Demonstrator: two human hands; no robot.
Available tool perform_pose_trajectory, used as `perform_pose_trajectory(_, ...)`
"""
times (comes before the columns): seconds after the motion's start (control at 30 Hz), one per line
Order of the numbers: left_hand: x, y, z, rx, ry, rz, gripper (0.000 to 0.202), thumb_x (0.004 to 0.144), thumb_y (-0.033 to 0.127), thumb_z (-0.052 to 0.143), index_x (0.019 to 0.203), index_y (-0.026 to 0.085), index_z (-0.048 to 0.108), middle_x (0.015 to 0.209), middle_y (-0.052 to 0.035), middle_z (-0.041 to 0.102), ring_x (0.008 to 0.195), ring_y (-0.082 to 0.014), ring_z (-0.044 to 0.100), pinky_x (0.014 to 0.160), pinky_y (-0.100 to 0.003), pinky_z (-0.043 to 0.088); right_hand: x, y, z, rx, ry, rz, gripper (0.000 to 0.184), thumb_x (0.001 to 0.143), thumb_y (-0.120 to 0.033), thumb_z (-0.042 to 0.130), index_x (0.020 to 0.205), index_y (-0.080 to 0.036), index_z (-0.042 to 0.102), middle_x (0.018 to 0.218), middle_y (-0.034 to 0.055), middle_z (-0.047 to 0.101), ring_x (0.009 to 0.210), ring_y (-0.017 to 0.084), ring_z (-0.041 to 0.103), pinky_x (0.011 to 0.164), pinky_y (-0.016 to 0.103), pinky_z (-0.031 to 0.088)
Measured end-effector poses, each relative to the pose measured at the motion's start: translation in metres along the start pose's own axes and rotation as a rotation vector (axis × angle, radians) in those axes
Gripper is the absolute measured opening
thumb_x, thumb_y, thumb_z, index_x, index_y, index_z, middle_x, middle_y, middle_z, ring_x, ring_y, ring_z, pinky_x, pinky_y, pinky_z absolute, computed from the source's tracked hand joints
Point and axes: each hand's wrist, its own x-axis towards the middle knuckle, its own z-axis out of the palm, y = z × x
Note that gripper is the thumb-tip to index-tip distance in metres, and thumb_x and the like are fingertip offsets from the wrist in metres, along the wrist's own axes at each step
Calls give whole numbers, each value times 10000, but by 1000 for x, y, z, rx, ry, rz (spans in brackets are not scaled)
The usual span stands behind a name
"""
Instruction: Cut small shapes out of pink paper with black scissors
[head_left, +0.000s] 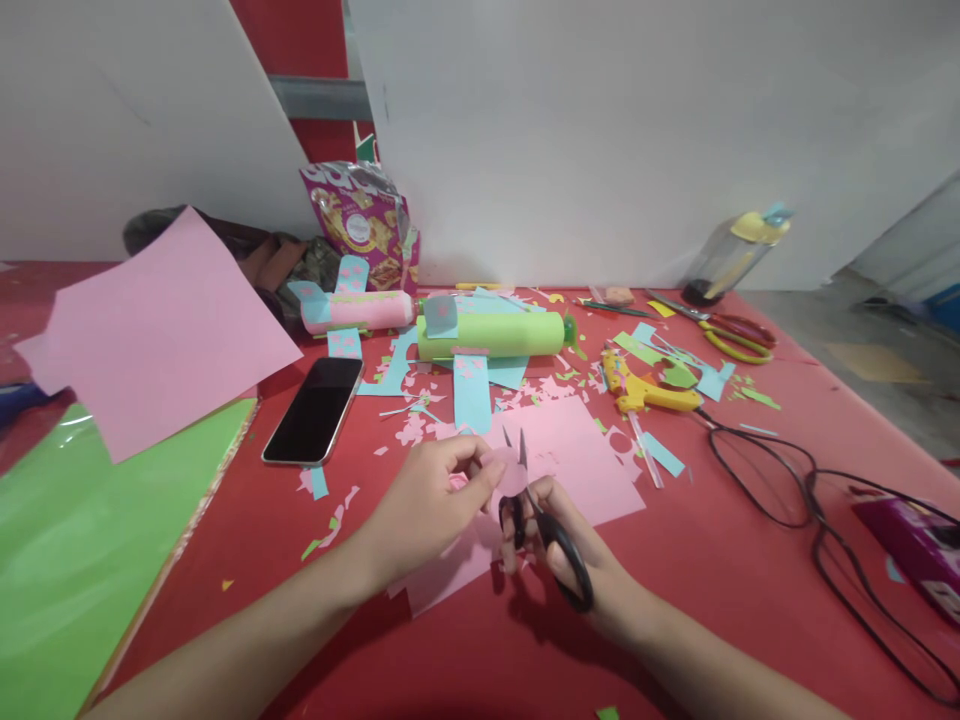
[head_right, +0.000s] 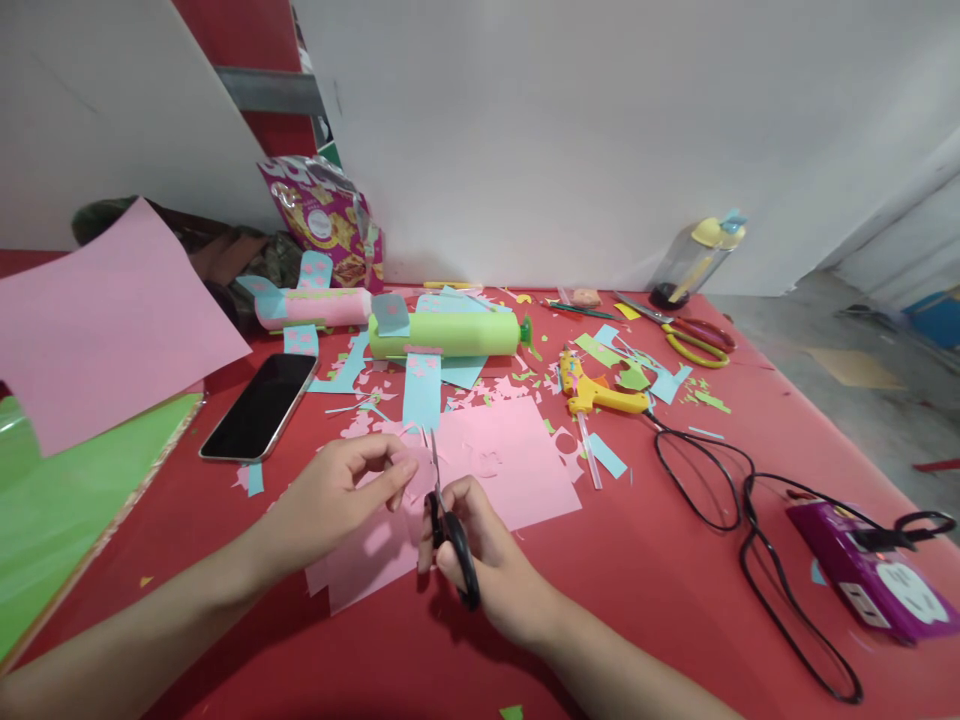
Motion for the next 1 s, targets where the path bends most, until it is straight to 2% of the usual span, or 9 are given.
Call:
perform_pose_trajectory(0.47,1,-2,0,-3,11,-1,272,800,267,392,547,168,403,543,37,442,558,-101,444,551,-214,342,0,0,0,52,-33,-7,376,723,-538,522,833,-225,346,707,-7,492,603,126,458,591,288,341)
perform_pose_trajectory(0.77,2,0,-14,108,-34,6,284,792,338,433,569,167,470,535,36,502,546,-109,466,548,-226,340,2,-3,1,131,-96,-2,378,710,-530,544,813,-219,358,693,-20,463,595,123,467,600,302,360)
perform_pose_trajectory(1.0,2,-2,-15,138,-67,44,268,788,324,436,580,165,494,552,35,517,558,-106,472,547,-216,343,1,-3,0,117,-119,14,376,715,-529,538,824,-217,358,679,-22,477,606,126,478,616,305,366)
